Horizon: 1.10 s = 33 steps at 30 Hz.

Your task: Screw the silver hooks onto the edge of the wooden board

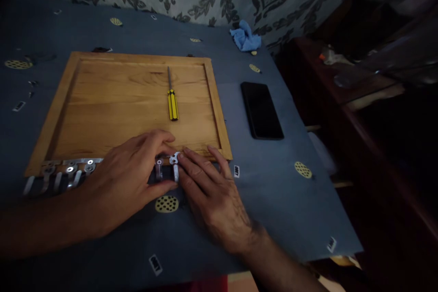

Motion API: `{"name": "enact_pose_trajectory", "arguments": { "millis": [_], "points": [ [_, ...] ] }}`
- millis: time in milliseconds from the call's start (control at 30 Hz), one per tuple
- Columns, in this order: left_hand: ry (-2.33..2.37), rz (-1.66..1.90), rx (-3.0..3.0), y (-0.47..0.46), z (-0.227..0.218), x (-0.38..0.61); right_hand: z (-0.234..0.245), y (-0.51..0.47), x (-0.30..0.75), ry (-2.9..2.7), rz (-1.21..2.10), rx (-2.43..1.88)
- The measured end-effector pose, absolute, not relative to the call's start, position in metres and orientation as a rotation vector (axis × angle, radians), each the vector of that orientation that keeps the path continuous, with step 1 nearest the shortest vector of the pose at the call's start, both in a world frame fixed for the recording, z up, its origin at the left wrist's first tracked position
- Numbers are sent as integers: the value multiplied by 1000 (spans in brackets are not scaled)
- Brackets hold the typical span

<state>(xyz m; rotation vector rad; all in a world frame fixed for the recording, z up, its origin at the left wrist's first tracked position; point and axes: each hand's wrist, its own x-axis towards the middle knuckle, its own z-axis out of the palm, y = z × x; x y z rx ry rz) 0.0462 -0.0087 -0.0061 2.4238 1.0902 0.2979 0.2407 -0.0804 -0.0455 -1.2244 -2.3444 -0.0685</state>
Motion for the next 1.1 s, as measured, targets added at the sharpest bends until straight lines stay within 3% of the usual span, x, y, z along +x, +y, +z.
{"name": "enact_pose_trajectory", "arguments": {
  "millis": [1100],
  "points": [
    [1079,270,2376,-5,-1,45,-45,-80,238,-2335,-133,-1233]
  ]
}}
